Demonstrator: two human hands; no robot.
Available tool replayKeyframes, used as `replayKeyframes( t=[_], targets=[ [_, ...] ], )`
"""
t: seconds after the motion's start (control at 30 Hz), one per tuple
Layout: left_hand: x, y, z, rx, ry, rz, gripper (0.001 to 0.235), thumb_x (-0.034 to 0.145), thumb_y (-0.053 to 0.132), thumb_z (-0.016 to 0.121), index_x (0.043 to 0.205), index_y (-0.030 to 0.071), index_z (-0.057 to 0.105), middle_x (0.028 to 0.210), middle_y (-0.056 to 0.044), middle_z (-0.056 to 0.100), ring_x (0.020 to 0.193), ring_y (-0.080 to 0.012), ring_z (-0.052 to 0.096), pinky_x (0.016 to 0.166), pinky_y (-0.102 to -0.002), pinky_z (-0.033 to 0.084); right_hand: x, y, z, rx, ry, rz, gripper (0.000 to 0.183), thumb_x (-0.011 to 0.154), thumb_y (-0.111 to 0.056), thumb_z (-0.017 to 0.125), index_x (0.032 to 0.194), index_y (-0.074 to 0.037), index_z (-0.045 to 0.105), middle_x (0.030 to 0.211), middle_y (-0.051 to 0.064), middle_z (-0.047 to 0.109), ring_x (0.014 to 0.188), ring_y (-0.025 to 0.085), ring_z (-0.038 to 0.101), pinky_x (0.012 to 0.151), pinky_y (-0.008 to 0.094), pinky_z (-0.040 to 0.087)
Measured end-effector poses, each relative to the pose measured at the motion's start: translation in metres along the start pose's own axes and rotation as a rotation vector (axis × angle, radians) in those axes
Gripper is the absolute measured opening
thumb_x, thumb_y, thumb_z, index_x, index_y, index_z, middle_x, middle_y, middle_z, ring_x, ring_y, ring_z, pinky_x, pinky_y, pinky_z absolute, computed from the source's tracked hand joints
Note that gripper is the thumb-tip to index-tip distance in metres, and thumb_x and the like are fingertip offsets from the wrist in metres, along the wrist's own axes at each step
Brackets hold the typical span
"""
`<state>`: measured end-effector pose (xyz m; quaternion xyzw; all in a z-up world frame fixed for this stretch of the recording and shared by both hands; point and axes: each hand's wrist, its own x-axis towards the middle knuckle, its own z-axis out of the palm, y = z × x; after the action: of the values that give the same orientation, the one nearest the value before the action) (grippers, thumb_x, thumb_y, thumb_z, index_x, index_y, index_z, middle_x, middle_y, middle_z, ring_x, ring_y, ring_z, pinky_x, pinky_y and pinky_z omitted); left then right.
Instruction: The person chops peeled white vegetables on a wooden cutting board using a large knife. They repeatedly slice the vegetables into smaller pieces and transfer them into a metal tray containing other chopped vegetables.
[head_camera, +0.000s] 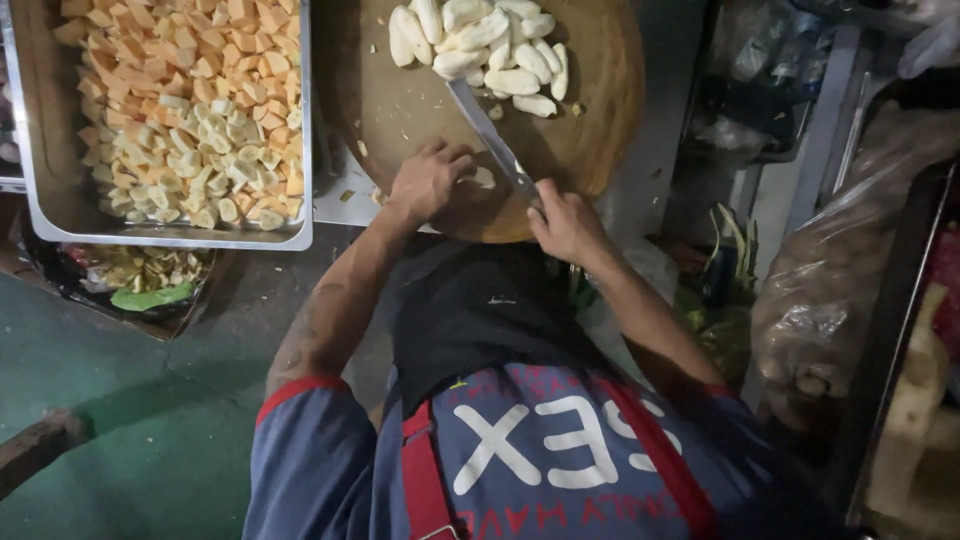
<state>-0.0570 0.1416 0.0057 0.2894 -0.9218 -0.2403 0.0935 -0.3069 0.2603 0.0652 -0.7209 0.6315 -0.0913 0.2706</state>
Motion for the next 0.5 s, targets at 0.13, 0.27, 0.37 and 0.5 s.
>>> replayKeyframes(
  t=[0.13,0.27,0.37,0.5],
  targets=[
    [-0.008,0.017,0.003,0.0,-0.047,-0.239,0.029,0.103,0.04,0.055,0.12,0.02,0.068,0.125,-0.003,0.064,0.119,-0.0328,0.063,0.091,-0.049,0.057,0.007,-0.009,-0.005,-0.019,-0.116,0.03,0.03,0.096,-0.027,0.057,0.113,-0.003,0.052,0.074,0.029,0.07,0.078,0.05,0.072,0.064,0.059,0.055],
    [-0.015,0.022,0.003,-0.1,-0.01,-0.263,0.027,0.101,0.04,0.06,0.117,0.02,0.069,0.122,-0.003,0.061,0.117,-0.0325,0.061,0.088,-0.047,0.06,0.01,-0.012,-0.011,-0.047,-0.17,0.017,0.033,0.095,-0.03,0.057,0.108,-0.001,0.052,0.072,0.032,0.068,0.077,0.053,0.07,0.064,0.062,0.053],
    [-0.022,0.018,0.012,-0.152,-0.003,-0.239,0.029,0.105,0.024,0.044,0.12,0.017,0.068,0.121,-0.004,0.059,0.115,-0.0331,0.062,0.085,-0.046,0.059,0.018,-0.018,0.011,-0.29,-0.089,-0.023,0.031,0.088,-0.031,0.063,0.105,-0.006,0.054,0.065,0.017,0.07,0.067,0.04,0.075,0.06,0.053,0.057],
    [-0.015,0.015,0.007,-0.105,-0.02,-0.25,0.033,0.104,0.018,0.042,0.122,0.014,0.07,0.124,-0.008,0.062,0.117,-0.037,0.063,0.088,-0.049,0.06,0.029,-0.004,0.051,-0.148,-0.076,0.1,0.033,0.094,-0.024,0.058,0.117,0.0,0.051,0.073,0.026,0.069,0.072,0.047,0.074,0.06,0.053,0.059]
  ],
)
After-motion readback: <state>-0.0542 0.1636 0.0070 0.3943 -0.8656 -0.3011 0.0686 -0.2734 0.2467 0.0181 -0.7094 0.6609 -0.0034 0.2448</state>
